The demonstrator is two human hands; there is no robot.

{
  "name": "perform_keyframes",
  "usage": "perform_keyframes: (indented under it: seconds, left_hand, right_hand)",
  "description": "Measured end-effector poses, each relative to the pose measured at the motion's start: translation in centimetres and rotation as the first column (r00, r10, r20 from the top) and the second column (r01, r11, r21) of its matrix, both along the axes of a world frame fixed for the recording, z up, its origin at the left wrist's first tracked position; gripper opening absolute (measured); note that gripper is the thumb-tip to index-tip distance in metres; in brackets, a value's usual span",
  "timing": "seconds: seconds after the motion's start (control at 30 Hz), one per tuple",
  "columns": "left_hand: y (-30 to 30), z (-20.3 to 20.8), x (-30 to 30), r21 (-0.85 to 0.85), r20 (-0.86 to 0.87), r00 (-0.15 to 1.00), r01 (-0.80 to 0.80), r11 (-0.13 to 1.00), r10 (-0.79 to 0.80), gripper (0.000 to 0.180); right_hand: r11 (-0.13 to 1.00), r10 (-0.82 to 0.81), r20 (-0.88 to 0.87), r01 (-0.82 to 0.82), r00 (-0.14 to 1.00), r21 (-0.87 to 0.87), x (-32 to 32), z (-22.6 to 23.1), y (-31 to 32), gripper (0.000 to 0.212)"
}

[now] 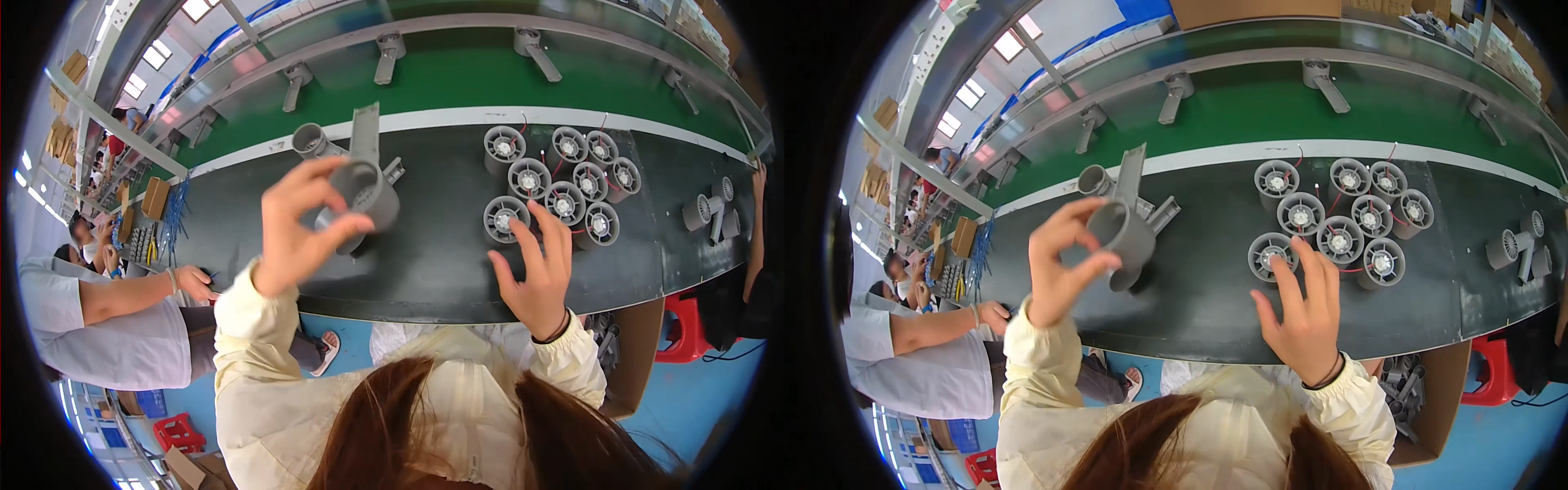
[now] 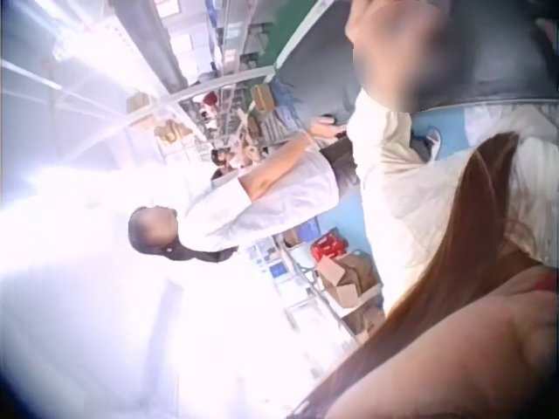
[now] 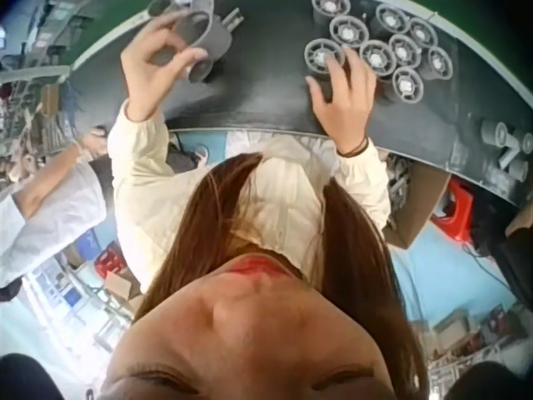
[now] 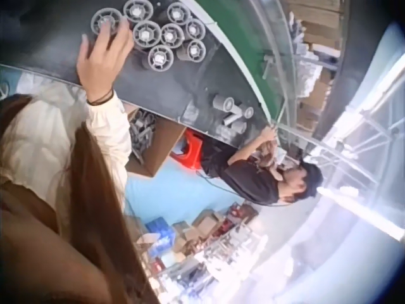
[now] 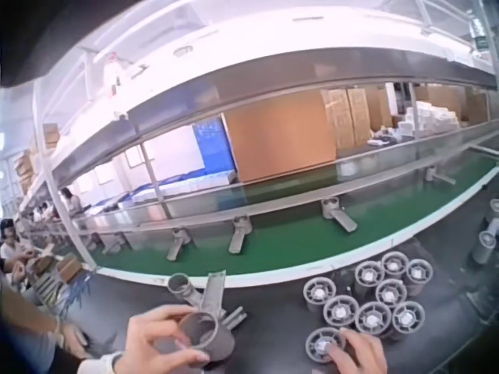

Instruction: Assembling handheld fan motor units into plastic housings and routing the internal wiring.

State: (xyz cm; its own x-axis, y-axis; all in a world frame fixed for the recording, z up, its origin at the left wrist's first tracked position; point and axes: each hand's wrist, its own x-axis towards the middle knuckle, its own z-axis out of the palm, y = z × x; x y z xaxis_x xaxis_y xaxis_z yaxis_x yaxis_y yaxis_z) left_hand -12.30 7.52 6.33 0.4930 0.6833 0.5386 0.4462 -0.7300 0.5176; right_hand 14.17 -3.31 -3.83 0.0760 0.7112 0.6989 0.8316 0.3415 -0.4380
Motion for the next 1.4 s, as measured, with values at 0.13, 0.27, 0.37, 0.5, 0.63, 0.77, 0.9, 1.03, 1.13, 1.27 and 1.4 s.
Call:
perform_keyframes:
  seconds: [0.13, 0.27, 0.37, 0.5, 0.63, 0.77, 0.9, 1.03, 1.13, 1.27, 1.4]
  left_hand:
    - [-5.4, -3.9, 3.1, -0.018, 0.062, 0.991, 0.119, 0.993, -0.118, 0.033]
    - [-7.8, -7.2, 6.0, -0.081, 0.094, 0.973, 0.217, 0.973, -0.209, 0.032]
    - [-8.0, -8.1, 6.1, -0.102, 0.110, 0.954, 0.291, 0.951, -0.280, 0.032]
    - [-8.0, -9.2, 6.3, -0.003, 0.013, 0.970, 0.241, 0.970, -0.241, 0.035]
    - [-7.7, -9.7, 6.5, 0.063, 0.008, 0.985, 0.174, 0.983, -0.175, 0.040]
    - [-8.2, -10.7, 8.1, 0.123, 0.024, 0.992, 0.123, 0.985, -0.127, 0.043]
    - [-9.2, -12.0, 10.7, 0.222, 0.068, 0.996, -0.076, 0.972, 0.062, 0.042]
    - [-9.3, -12.0, 11.7, 0.158, 0.119, 0.982, -0.165, 0.974, 0.147, 0.057]
    - [-9.0, -11.1, 10.1, 0.152, 0.082, 0.990, -0.127, 0.980, 0.115, 0.069]
    - [-7.9, -11.0, 7.3, 0.085, 0.002, 1.000, -0.001, 0.996, 0.001, 0.080]
    - [-6.6, -10.6, 5.4, 0.003, -0.192, 0.975, 0.114, 0.993, -0.111, 0.085]
  right_hand:
    - [0.986, -0.135, 0.089, 0.143, 0.987, -0.083, -1.6, 0.0, 0.7, 0.059]
    - [0.968, -0.188, 0.154, 0.209, 0.970, -0.139, -1.9, 0.4, 1.4, 0.059]
    - [0.969, -0.181, 0.155, 0.203, 0.971, -0.141, -1.5, 0.4, 1.9, 0.057]
    - [0.967, -0.153, 0.091, 0.168, 0.984, -0.192, -1.3, 0.4, 1.9, 0.055]
    - [0.965, -0.006, -0.008, 0.004, 1.000, -0.261, -1.1, 1.6, 0.8, 0.044]
    - [0.910, 0.181, -0.098, -0.204, 0.979, -0.360, 0.5, 1.9, -0.6, 0.028]
    - [0.921, 0.259, -0.175, -0.298, 0.950, -0.250, 1.8, 1.1, -1.1, 0.027]
    - [0.951, 0.125, -0.246, -0.186, 0.961, -0.245, 1.4, 0.9, -1.6, 0.036]
    - [0.978, 0.003, -0.117, -0.027, 0.993, -0.209, 0.7, 0.6, -2.2, 0.052]
    - [0.966, -0.131, -0.099, 0.104, 0.986, -0.237, 0.5, 0.0, -2.6, 0.064]
    - [0.958, -0.116, -0.204, 0.055, 0.972, -0.282, 0.5, 0.2, -2.7, 0.060]
